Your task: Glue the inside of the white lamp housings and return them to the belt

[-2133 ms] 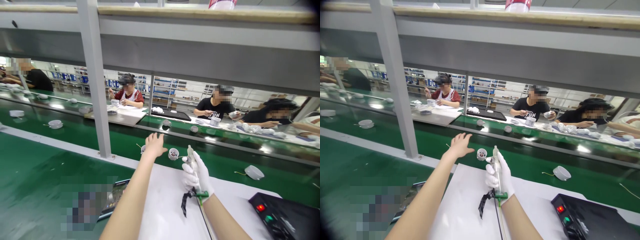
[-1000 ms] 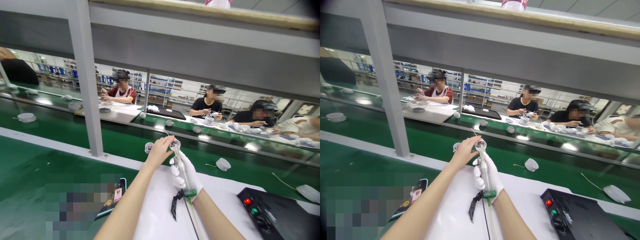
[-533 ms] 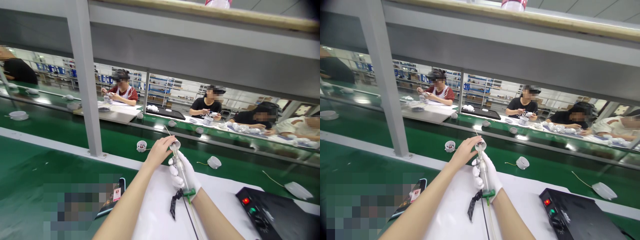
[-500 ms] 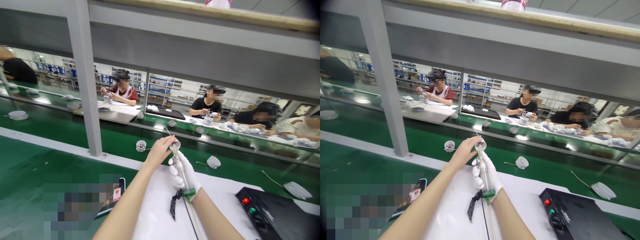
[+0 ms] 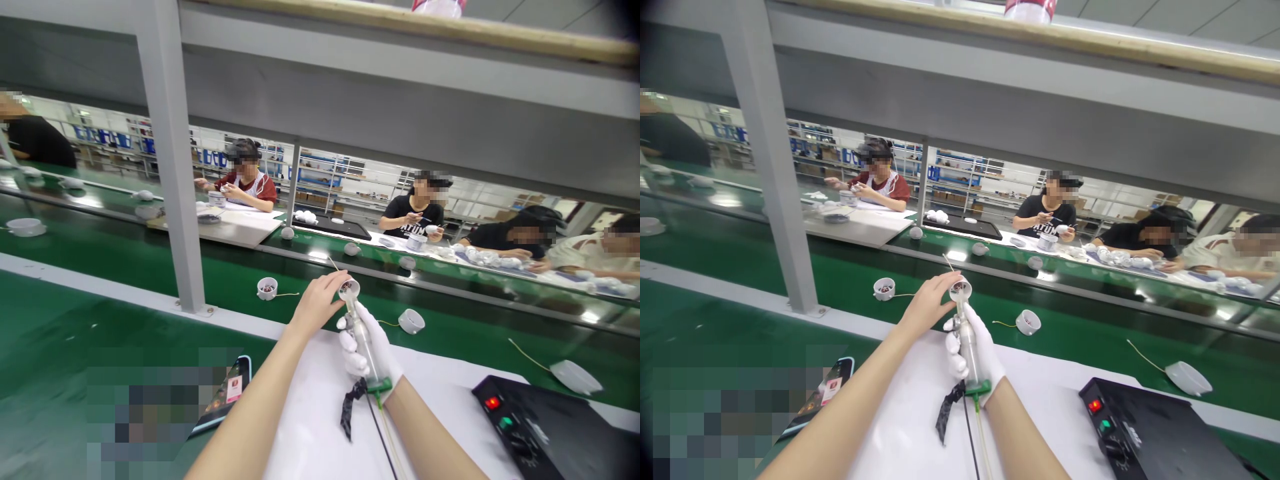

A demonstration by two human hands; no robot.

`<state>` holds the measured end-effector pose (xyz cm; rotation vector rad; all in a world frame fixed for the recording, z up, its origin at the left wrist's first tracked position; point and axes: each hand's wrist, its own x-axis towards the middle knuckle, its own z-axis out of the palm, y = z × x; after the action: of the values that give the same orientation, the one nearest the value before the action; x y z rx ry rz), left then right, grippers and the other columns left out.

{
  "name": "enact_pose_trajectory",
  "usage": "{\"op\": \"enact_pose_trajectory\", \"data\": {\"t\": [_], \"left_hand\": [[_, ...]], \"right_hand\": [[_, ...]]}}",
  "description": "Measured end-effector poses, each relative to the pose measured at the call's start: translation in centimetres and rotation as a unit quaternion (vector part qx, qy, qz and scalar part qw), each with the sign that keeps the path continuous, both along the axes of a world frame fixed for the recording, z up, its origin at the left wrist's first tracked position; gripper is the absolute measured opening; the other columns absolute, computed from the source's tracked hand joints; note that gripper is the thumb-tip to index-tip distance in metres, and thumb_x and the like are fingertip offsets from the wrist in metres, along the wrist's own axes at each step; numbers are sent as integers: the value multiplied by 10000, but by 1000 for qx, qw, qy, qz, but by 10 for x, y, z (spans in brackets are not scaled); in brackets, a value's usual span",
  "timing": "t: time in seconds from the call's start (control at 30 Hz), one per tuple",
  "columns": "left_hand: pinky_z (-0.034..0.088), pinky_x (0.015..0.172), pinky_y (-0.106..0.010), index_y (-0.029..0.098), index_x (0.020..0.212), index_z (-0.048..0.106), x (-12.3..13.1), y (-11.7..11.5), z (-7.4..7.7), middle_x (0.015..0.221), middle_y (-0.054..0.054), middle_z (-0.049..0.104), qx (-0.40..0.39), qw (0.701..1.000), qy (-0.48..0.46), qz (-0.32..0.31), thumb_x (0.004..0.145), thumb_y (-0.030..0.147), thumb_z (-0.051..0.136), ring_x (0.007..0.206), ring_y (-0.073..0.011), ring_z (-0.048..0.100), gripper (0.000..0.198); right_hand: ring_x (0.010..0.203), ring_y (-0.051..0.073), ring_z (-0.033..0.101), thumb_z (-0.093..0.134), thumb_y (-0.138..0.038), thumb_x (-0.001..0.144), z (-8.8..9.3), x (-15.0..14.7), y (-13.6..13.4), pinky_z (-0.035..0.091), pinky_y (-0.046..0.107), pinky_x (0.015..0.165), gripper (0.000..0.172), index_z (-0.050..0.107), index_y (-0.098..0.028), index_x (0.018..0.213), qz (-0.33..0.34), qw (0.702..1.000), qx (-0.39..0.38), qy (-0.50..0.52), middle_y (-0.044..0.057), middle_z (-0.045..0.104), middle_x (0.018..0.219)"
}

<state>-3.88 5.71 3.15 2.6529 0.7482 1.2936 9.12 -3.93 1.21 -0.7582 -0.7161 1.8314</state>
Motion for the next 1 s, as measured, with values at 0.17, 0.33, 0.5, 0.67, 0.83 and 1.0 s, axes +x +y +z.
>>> {"op": "enact_pose_trajectory", "data": {"t": [0.17, 0.33, 0.5, 0.67, 0.83, 1.0], "left_hand": [[414, 990, -356, 245, 1308, 453, 1, -4, 3, 1378, -44, 520, -40, 998, 0, 40, 863, 197, 603, 1218, -213, 515, 472], [426, 952, -365, 219, 1300, 425, 17, -16, 1, 1320, -63, 555, -107, 987, 36, 114, 875, 293, 589, 1166, -237, 546, 461], [472, 829, -399, 191, 1131, 513, 32, -22, -14, 1086, -88, 662, -171, 969, 95, 153, 900, 287, 512, 993, -276, 621, 250], [476, 851, -466, 157, 1115, 535, 33, -23, -29, 1110, -147, 653, -207, 953, 121, 183, 896, 205, 456, 1041, -320, 604, 238], [289, 1074, -561, 186, 1382, 378, 38, -23, -34, 1539, -164, 242, -163, 962, 102, 194, 910, 179, 455, 1391, -336, 268, 479], [275, 1092, -547, 317, 1355, 472, 40, -31, -33, 1513, -70, 334, -70, 991, 110, 42, 926, 198, 470, 1373, -319, 315, 444]], "right_hand": [[246, 82, 370, 427, -616, 911, 2, -2, -2, 213, 172, 271, 479, 583, -168, 845, -15, 1000, 4, 8, -41, 507, 493], [244, 66, 334, 419, -579, 925, -2, -3, -5, 202, 164, 270, 460, 604, -169, 829, -23, 999, 32, 31, -44, 473, 481], [243, 59, 310, 442, -592, 909, -3, 0, -4, 201, 165, 272, 454, 607, -178, 825, -21, 998, 45, 38, -43, 477, 493], [237, 83, 342, 429, -606, 909, -1, -1, -2, 211, 177, 263, 462, 604, -184, 839, -9, 999, 40, 35, -36, 487, 480], [243, 79, 351, 412, -598, 921, 0, -3, -3, 231, 171, 272, 464, 597, -177, 862, -15, 998, 44, 34, -42, 489, 481], [235, 79, 328, 394, -602, 921, 4, -7, -7, 219, 177, 260, 466, 581, -178, 878, -8, 998, 56, 34, -43, 488, 484]]}}
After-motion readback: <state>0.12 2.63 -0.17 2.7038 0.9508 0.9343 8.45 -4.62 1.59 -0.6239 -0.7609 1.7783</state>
